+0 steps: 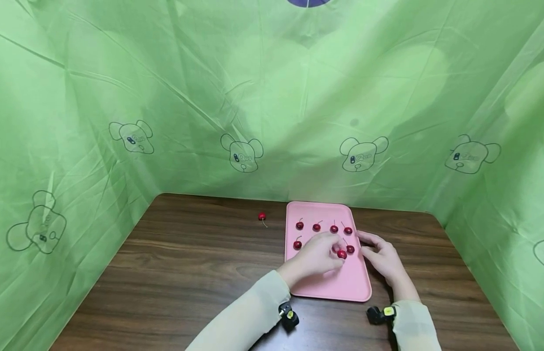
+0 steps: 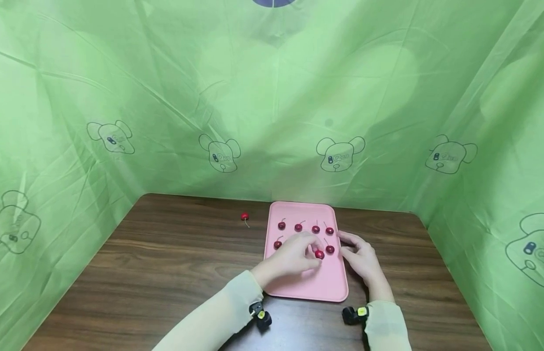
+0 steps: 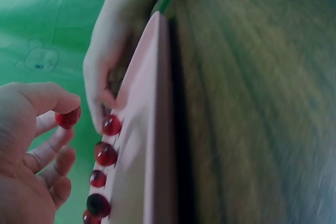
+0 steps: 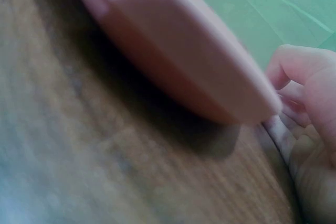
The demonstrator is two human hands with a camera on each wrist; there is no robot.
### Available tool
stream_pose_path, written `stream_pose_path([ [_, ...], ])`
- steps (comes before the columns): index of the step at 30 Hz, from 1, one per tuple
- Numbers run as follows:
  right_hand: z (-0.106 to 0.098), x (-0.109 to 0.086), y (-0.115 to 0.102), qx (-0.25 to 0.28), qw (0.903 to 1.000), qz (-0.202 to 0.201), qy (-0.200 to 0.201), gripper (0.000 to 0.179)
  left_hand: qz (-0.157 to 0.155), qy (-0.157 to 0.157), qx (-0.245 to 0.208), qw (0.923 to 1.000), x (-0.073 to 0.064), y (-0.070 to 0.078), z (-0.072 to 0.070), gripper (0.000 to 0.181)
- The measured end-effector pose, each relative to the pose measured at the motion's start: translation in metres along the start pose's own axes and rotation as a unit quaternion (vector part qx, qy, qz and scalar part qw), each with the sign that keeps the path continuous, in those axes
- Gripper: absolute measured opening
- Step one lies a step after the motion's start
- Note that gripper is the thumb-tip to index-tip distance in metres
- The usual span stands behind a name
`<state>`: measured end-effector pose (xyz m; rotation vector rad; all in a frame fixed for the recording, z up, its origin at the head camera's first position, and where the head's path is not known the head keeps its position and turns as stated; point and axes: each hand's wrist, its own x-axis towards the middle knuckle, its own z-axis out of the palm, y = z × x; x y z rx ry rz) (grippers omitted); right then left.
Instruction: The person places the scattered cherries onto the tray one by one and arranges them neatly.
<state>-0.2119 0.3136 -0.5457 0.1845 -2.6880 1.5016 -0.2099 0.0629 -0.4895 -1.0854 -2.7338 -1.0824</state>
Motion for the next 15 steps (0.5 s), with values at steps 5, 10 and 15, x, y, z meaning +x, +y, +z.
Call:
stream_pose_path([
  [5,-0.001,0.0,0.001,0.01,0.9999,-0.01,0.002,0.046,0.018,0.004,0.042,0.9989,0.004,0.005,0.015,0.025],
  [10,-0.002,0.001,0.001,0.009,0.9998,-0.015,0.004,0.046,0.022,0.001,0.068,0.9974,0.006,0.009,0.028,0.025],
  [15,-0.002,0.001,0.001,0.006,0.9999,-0.008,0.001,0.045,0.017,-0.006,0.065,0.9977,0.005,0.014,0.037,0.023],
])
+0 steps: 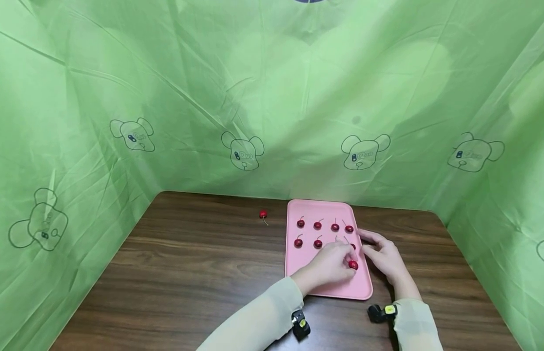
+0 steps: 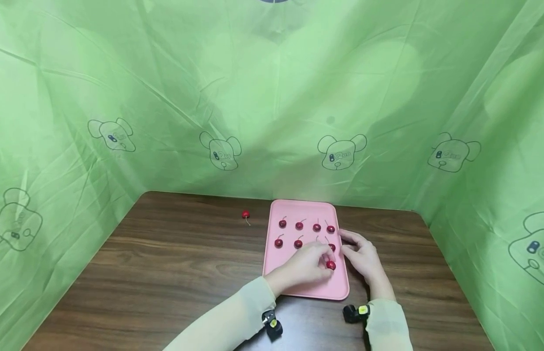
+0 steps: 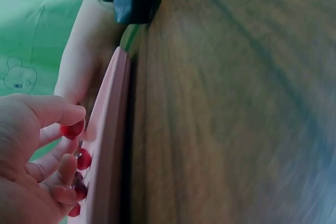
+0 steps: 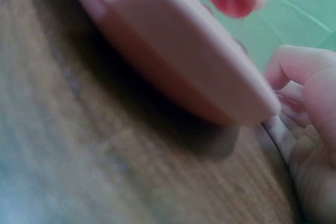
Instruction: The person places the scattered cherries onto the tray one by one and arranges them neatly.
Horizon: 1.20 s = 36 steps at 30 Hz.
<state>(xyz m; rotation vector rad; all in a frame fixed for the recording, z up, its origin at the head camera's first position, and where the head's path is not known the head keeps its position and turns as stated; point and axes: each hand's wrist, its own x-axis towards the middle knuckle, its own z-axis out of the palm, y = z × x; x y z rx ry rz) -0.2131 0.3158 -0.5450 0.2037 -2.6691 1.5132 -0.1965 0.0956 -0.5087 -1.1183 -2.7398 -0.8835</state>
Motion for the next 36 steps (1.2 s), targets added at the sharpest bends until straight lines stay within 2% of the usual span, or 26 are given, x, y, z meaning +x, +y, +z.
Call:
stream_pose_path([
  [10,0.0,0.0,-0.003,-0.003,1.0,-0.009,-0.002,0.045,-0.027,-0.028,0.007,0.9992,-0.002,0.006,0.013,0.022],
  [19,-0.003,-0.007,-0.029,0.008,0.9999,-0.011,-0.008,0.045,-0.028,-0.036,0.016,0.9988,-0.002,0.008,0.014,0.021],
  [26,-0.002,-0.003,-0.005,-0.011,0.9998,-0.015,-0.003,0.045,-0.031,-0.044,0.023,0.9983,-0.003,0.01,0.011,0.024],
  [30,-0.002,-0.002,-0.001,0.0,0.9999,-0.011,-0.003,0.046,-0.03,-0.05,0.013,0.9982,-0.003,0.006,-0.002,0.03],
  [34,0.0,-0.001,-0.003,0.001,1.0,0.001,-0.005,0.046,-0.039,-0.055,-0.013,0.9977,-0.003,-0.01,-0.03,0.036],
  [36,0.0,-0.001,-0.003,-0.006,0.9999,0.011,-0.005,0.046,-0.044,-0.045,-0.024,0.9977,-0.003,-0.021,-0.047,0.037],
])
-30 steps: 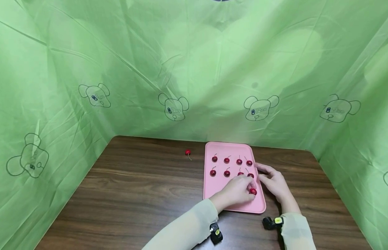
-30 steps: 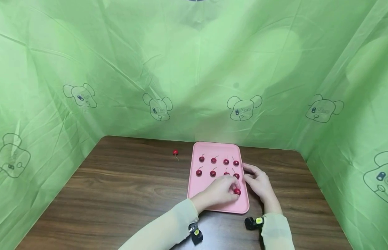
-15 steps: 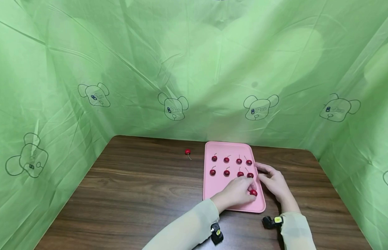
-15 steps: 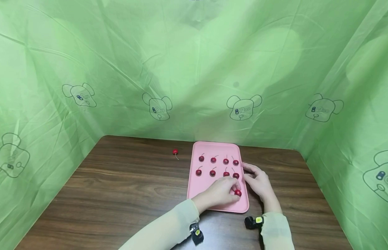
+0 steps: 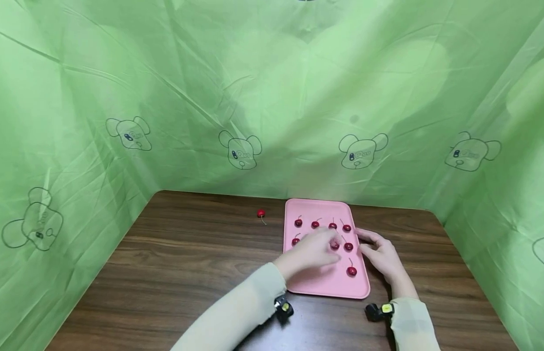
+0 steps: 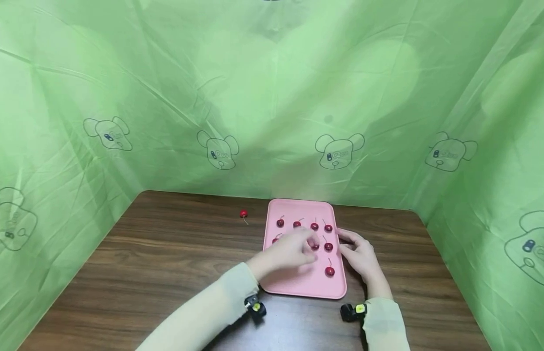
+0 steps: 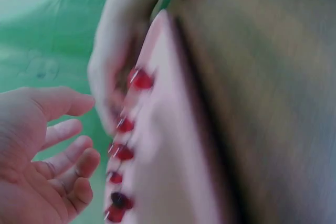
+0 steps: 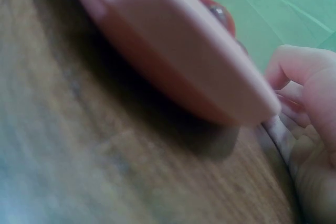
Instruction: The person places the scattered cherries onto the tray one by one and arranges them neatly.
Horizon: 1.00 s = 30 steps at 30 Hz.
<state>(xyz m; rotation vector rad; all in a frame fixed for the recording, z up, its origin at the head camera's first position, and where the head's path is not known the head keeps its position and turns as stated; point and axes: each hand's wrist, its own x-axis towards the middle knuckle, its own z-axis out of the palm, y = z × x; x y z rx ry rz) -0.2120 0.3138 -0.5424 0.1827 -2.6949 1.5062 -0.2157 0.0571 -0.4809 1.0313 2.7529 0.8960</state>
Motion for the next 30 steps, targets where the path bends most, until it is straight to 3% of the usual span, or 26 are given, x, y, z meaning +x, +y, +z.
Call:
stream_pose_path([
  [7,0.001,0.001,0.0,-0.009,0.9999,0.014,0.002,0.047,0.027,0.083,-0.05,0.9949,-0.005,-0.055,-0.048,0.041],
  [11,0.001,0.001,0.001,-0.008,0.9999,0.014,0.002,0.047,0.023,0.137,-0.057,0.9887,-0.009,-0.089,-0.063,0.042],
  [15,0.001,0.001,0.001,-0.004,0.9999,0.015,0.001,0.047,0.002,0.169,-0.026,0.9853,-0.015,-0.12,-0.073,0.04],
  [23,0.002,0.001,0.0,-0.002,0.9999,0.015,0.001,0.047,-0.042,0.169,0.004,0.9847,-0.03,-0.167,-0.089,0.041],
  [30,0.001,0.001,0.0,0.004,0.9999,0.013,0.0,0.047,-0.042,0.12,-0.026,0.9915,-0.043,-0.191,-0.093,0.051],
])
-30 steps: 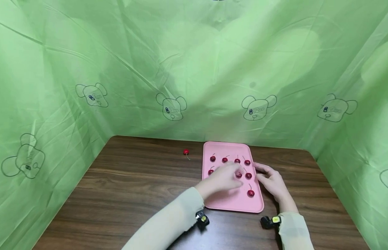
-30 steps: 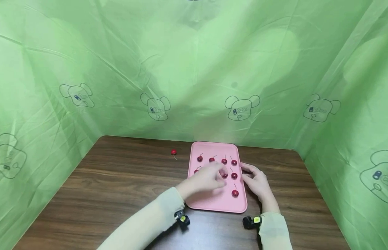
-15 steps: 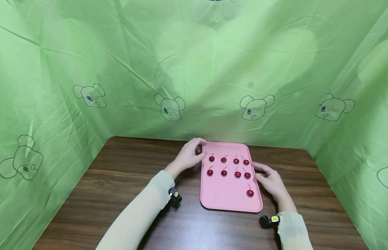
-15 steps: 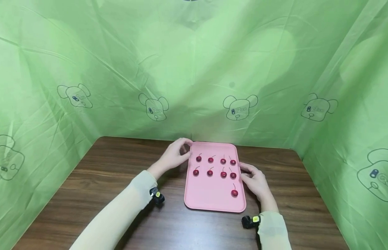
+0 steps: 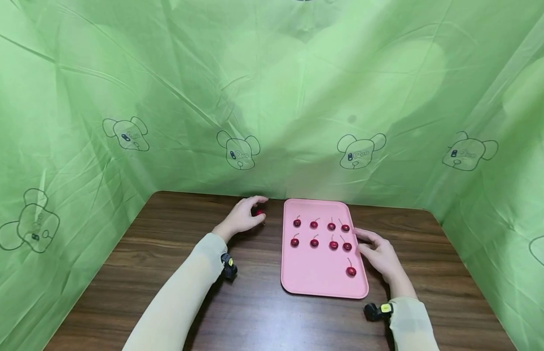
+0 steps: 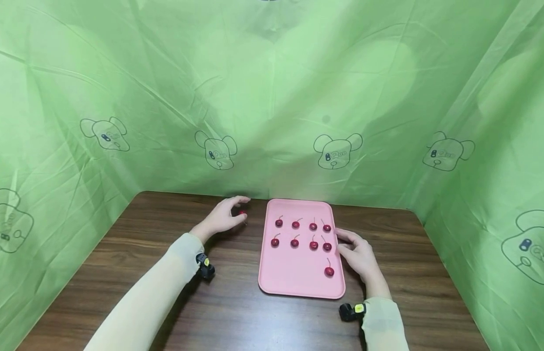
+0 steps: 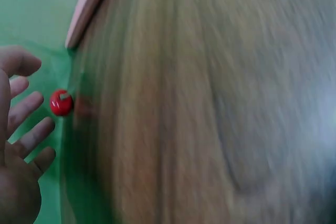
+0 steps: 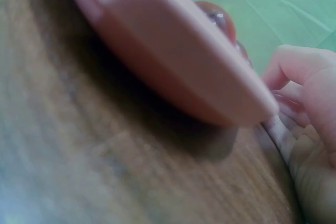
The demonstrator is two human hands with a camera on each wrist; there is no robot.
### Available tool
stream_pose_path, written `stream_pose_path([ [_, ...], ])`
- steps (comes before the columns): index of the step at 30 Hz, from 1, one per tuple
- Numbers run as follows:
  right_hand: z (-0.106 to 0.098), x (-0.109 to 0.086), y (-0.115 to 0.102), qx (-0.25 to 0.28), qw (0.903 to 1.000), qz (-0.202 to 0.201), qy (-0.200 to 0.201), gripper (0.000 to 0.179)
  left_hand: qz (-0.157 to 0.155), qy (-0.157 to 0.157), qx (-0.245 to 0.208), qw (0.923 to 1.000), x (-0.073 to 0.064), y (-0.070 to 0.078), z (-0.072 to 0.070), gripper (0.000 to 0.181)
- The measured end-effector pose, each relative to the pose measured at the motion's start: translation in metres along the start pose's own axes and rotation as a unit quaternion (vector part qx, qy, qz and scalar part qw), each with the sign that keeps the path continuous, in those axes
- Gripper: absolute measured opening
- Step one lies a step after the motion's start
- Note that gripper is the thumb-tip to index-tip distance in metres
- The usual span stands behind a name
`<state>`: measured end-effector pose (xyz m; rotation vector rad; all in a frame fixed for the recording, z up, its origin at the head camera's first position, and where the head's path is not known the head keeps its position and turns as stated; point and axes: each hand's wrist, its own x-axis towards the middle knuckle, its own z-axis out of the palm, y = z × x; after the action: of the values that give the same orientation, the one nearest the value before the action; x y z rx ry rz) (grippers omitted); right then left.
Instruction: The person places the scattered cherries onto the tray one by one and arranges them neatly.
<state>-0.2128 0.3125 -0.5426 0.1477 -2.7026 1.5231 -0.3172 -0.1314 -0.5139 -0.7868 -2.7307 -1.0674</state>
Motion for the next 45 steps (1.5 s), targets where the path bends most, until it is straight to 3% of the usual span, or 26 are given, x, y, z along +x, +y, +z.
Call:
stream_pose_path([
  [6,0.0,0.0,0.003,-0.001,1.0,-0.005,0.0,0.047,-0.027,-0.023,-0.005,0.9994,-0.006,-0.009,0.0,0.053],
  [15,-0.001,0.0,0.001,0.007,0.9999,-0.009,0.001,0.047,-0.034,-0.036,0.012,0.9987,-0.01,-0.003,0.0,0.05],
  [30,-0.002,-0.003,-0.007,0.009,0.9999,0.003,-0.007,0.049,-0.06,-0.05,0.026,0.9966,-0.031,0.002,-0.005,0.046],
  [38,-0.005,-0.012,-0.039,0.014,0.9997,0.005,-0.017,0.048,-0.062,-0.045,0.035,0.9964,-0.045,0.001,-0.005,0.045],
  [45,-0.004,-0.014,-0.044,0.009,0.9998,0.005,-0.017,0.047,-0.07,-0.037,0.017,0.9967,-0.057,0.002,-0.006,0.043],
])
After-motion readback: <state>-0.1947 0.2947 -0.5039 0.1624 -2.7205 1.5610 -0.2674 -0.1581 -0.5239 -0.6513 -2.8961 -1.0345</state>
